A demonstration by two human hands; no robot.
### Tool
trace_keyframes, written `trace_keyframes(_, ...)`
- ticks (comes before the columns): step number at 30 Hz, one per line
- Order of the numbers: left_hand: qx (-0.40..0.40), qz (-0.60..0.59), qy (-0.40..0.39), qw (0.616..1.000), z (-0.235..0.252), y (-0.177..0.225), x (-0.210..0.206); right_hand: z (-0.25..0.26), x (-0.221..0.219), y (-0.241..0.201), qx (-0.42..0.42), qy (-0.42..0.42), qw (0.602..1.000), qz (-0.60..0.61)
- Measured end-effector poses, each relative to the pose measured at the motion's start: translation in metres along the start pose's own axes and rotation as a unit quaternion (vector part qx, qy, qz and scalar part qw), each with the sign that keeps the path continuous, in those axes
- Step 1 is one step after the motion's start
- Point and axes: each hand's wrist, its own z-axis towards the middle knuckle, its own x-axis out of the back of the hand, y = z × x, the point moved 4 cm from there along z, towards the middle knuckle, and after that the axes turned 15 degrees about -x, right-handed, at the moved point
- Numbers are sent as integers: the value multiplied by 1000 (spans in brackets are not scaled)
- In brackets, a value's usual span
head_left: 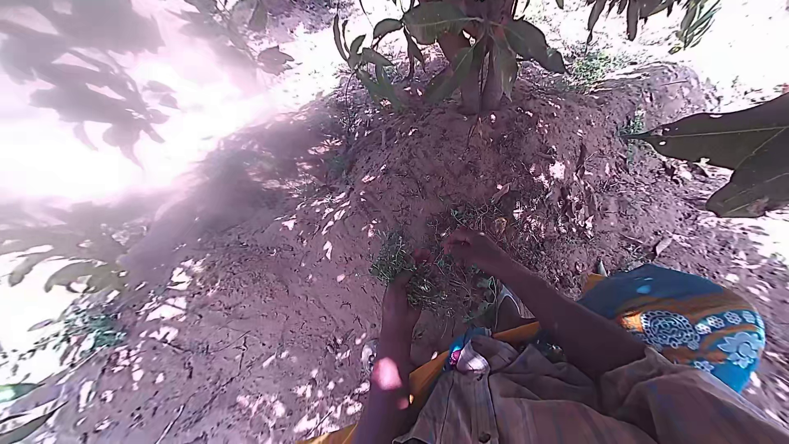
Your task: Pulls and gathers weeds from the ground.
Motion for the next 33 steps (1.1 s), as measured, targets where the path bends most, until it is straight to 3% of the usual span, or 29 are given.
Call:
trace_keyframes(3,-1,10,-34,999,-3,-2,-1,-7,-26,0,73,-90,992,-47)
trace_keyframes(7,19,31,5,999,-8,-1,-5,-7,-20,-1,49,-29,996,-76)
trace_keyframes(11,17,-15,-7,1000,1,-1,1,-2,2,0,-26,40,998,28)
trace_keyframes(18,22,-18,7,1000,-1,1,-2,4,5,8,-26,35,993,108)
trace_keyframes(22,18,-2,-10,1000,-1,-1,-1,5,1,10,21,-1,975,219)
trace_keyframes(28,5,34,9,999,-3,-4,-2,2,-11,8,2,-103,940,326)
trace_keyframes(33,-14,26,59,998,2,1,5,7,7,8,2,19,940,340)
